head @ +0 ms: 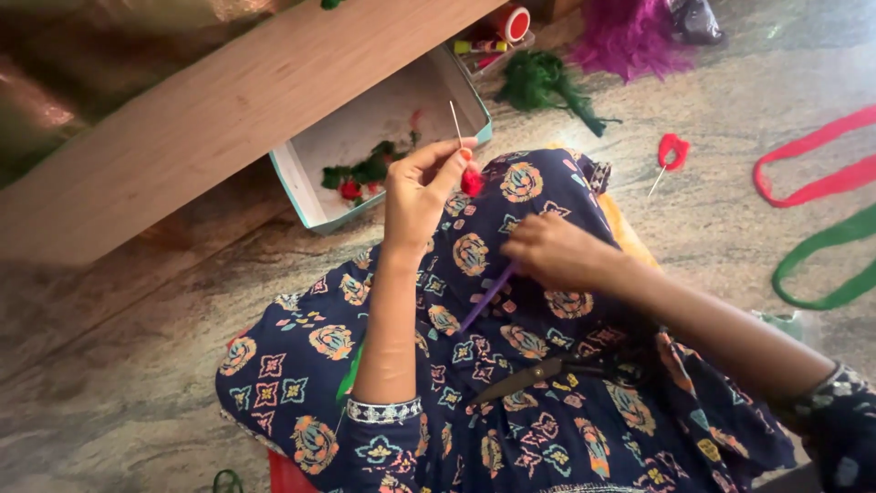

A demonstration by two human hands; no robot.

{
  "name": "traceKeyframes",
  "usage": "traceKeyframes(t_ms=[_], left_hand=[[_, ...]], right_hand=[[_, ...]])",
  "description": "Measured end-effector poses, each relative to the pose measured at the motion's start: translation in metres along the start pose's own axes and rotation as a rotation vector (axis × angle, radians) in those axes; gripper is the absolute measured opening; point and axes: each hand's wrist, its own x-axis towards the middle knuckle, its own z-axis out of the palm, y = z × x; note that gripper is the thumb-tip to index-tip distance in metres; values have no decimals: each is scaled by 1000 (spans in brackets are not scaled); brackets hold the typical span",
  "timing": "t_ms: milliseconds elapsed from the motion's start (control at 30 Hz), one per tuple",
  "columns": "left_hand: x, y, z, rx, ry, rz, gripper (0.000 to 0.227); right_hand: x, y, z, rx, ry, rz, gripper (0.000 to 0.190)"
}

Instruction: The person is decorating the edge of a garment with pom-poms and thread.

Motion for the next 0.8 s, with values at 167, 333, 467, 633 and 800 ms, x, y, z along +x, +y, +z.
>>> traceKeyframes(t_ms=[167, 333, 467, 633, 800], left_hand=[[5, -2, 12, 182, 20, -34, 19], [33, -28, 18, 106, -47, -17, 18], [68, -53, 28, 53, -48, -14, 16], [102, -44, 51, -20, -80, 67, 18], [75, -84, 62, -110, -207, 31, 14]], right_hand=[[-11, -25, 1, -377, -232, -88, 24], [-21, -38, 4, -415, -281, -12, 29], [-33, -47, 11, -421, -191, 36, 34], [-36, -46, 4, -182, -308, 89, 25], [-47, -33, -43, 156, -399, 52, 19]])
